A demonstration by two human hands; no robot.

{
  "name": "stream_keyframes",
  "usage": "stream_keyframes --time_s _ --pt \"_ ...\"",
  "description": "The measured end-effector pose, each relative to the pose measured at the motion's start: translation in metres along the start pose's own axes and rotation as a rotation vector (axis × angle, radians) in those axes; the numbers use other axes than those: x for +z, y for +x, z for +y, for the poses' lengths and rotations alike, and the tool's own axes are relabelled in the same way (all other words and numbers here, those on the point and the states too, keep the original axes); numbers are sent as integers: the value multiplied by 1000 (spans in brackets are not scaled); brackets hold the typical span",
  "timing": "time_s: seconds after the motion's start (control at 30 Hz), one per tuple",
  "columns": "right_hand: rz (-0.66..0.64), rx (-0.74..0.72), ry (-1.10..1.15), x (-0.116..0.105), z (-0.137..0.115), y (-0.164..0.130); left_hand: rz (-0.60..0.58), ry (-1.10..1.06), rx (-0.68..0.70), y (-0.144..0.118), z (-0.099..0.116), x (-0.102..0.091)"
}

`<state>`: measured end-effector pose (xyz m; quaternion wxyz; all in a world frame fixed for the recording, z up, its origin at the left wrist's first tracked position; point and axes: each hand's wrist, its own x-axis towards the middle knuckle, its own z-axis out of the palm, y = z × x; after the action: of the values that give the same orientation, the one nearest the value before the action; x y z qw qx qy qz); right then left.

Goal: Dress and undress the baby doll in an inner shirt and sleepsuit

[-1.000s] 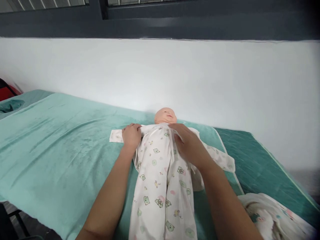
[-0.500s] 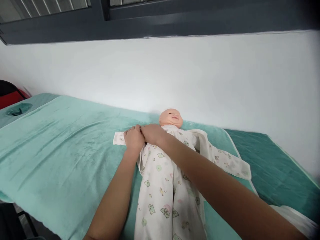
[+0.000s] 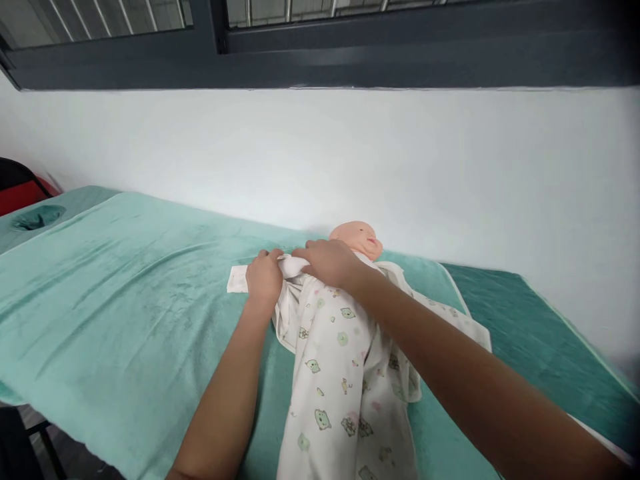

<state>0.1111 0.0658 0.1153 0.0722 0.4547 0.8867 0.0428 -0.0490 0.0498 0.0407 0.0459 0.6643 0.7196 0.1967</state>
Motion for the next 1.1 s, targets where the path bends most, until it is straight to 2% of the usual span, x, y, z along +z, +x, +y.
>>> stream_keyframes --time_s 0.2,0.4,0.53,0.7,0.8,0.93,1.03,1.1 --pt "80 163 30 -11 24 -27 -9 -43 -14 -3 -5 -1" --pt "105 181 29 -6 19 -24 -18 25 38 -6 -2 -4" --pt "83 167 56 2 13 -13 -118 58 109 -6 -1 -3" --pt "85 175 137 1 15 -15 -217 -19 69 -1 -1 -1" --pt "80 165 146 2 12 -15 -157 28 43 0 1 2" --pt "40 120 121 9 -1 -3 -23 100 148 -1 4 7" --pt "23 113 123 13 -8 5 -47 102 230 -1 6 9" --pt "53 119 173 13 -10 -1 -76 92 248 -1 8 11"
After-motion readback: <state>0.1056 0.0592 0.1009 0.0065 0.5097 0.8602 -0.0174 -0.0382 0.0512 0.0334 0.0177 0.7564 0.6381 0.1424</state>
